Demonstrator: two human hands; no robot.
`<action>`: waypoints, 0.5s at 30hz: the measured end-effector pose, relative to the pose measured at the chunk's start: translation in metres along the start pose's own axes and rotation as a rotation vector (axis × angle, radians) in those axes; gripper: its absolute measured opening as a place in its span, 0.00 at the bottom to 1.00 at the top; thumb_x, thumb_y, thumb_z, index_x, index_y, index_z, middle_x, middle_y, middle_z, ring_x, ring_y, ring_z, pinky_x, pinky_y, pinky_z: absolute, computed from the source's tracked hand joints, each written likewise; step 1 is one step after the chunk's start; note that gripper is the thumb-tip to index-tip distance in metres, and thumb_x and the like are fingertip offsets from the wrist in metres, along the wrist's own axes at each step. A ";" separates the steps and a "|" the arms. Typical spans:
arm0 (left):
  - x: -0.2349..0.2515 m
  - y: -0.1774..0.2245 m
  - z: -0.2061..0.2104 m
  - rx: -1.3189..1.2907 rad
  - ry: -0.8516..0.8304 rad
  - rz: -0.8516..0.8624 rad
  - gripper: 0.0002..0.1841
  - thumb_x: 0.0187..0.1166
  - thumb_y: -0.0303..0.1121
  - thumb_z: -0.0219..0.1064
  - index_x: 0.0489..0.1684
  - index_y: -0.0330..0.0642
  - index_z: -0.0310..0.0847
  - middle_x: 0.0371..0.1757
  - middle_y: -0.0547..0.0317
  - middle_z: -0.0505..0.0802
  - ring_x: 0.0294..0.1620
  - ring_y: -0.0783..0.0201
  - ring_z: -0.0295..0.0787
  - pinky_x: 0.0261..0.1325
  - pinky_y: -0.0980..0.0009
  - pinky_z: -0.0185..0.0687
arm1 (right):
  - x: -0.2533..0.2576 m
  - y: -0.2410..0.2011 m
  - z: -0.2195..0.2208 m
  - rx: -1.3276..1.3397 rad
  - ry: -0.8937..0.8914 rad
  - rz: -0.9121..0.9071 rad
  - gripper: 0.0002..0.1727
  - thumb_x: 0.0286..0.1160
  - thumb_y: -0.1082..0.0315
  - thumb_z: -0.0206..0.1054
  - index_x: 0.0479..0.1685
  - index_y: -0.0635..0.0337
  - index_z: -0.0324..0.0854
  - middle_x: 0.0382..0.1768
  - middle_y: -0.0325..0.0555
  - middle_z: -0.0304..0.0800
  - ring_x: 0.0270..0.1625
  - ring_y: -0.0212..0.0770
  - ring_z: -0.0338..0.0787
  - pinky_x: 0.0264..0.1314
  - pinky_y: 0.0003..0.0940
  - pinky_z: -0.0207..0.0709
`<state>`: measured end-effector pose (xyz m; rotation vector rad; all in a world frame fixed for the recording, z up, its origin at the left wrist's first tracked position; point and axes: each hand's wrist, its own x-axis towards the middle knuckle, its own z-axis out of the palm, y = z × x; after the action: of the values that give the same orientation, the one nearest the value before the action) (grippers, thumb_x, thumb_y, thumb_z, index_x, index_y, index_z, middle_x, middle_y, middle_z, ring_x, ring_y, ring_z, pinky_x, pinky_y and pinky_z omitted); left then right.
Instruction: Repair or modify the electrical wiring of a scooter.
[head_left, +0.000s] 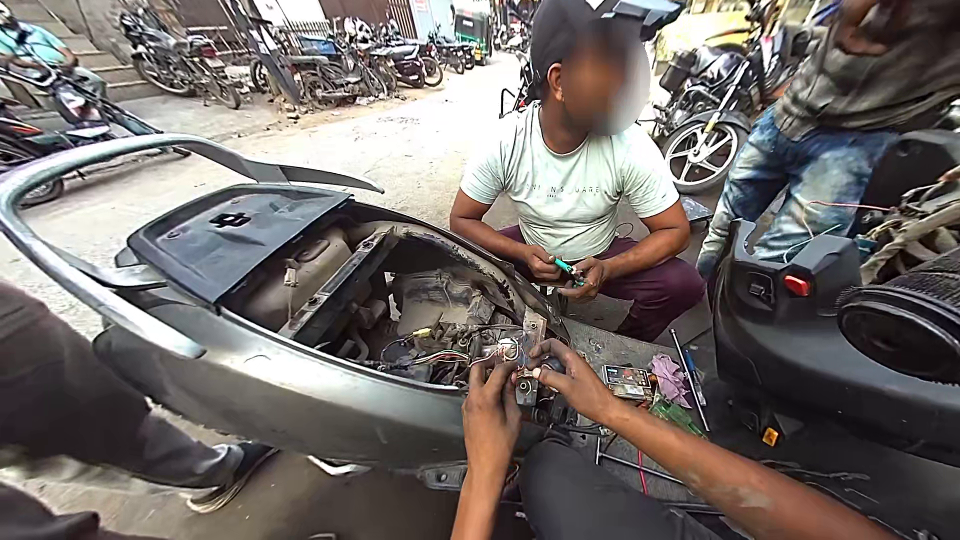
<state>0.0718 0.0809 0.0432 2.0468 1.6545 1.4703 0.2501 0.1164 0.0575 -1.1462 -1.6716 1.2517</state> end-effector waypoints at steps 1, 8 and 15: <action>0.000 0.000 0.001 -0.055 0.012 -0.023 0.12 0.80 0.33 0.60 0.47 0.49 0.93 0.58 0.54 0.88 0.53 0.62 0.88 0.51 0.62 0.89 | -0.002 0.003 -0.002 0.007 -0.022 0.024 0.15 0.80 0.62 0.64 0.63 0.52 0.79 0.52 0.40 0.92 0.50 0.36 0.90 0.54 0.37 0.83; 0.003 0.004 -0.005 -0.062 -0.094 -0.097 0.18 0.85 0.45 0.53 0.48 0.50 0.91 0.63 0.49 0.83 0.57 0.58 0.86 0.53 0.58 0.87 | -0.012 0.006 -0.011 -0.002 -0.103 0.133 0.16 0.80 0.63 0.58 0.60 0.54 0.85 0.57 0.44 0.87 0.53 0.37 0.86 0.56 0.39 0.80; 0.001 -0.004 -0.006 -0.098 -0.167 -0.061 0.23 0.88 0.52 0.50 0.44 0.49 0.91 0.65 0.52 0.83 0.61 0.59 0.83 0.60 0.58 0.84 | -0.005 -0.013 -0.007 0.061 -0.043 -0.023 0.08 0.83 0.67 0.65 0.51 0.57 0.88 0.45 0.42 0.91 0.37 0.34 0.85 0.42 0.31 0.80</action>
<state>0.0645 0.0801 0.0447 1.9884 1.5352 1.2953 0.2553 0.1126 0.0720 -1.0678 -1.6618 1.3129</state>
